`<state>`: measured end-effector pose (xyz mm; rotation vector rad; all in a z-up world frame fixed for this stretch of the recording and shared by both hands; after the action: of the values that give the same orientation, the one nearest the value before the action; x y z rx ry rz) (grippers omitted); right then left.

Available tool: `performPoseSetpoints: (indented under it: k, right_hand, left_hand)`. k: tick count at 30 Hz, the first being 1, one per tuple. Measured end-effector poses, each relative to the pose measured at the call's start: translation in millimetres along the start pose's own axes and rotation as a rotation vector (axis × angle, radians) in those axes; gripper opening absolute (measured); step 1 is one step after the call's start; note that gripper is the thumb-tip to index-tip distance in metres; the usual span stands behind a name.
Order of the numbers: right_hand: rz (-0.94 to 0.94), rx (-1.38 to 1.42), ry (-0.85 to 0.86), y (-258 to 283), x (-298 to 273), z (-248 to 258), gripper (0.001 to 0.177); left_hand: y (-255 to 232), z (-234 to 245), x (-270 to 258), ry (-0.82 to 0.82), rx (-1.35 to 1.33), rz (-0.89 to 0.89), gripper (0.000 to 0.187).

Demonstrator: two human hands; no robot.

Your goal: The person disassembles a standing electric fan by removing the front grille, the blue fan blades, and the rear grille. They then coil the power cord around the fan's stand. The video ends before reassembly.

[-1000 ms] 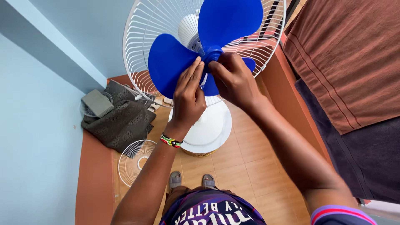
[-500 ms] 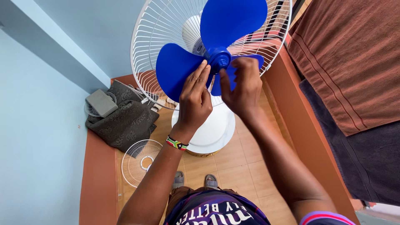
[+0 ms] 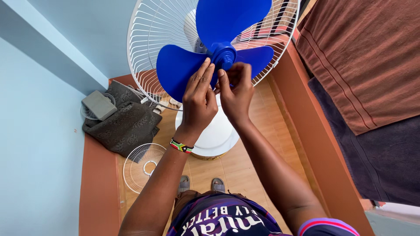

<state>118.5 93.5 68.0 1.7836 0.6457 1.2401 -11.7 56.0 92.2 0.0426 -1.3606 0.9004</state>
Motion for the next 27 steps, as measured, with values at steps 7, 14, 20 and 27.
performPoseSetpoints:
  k: [7,14,20,27]
  right_hand:
    - [0.701,-0.514,0.113,65.3,4.9,12.7,0.041]
    - [0.968,-0.606,0.383,75.3,14.6,-1.9,0.036]
    - [0.318,-0.222,0.034,37.3,13.4,2.9,0.030]
    - [0.046,-0.137,0.045,24.8,14.8,4.1,0.031]
  left_hand:
    - [3.6,7.0,4.1,0.020,-0.001,0.018,0.051]
    - [1.3,6.6,1.4,0.013,0.032,-0.033,0.054]
    - [3.4,1.3,-1.3,0.016,0.004,0.000,0.051]
    - [4.0,4.5,2.3,0.016,0.011,-0.032,0.050]
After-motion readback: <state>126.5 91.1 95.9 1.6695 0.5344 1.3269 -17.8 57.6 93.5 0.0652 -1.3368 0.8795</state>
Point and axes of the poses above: each hand's wrist, its own x-axis towards the middle knuckle, its own z-axis out of the back of the hand, y = z × x, the point moved 7 cm from there along x, towards the middle knuckle, and after that the axes turned 8 degrees about -y, right-handed, at the moved point
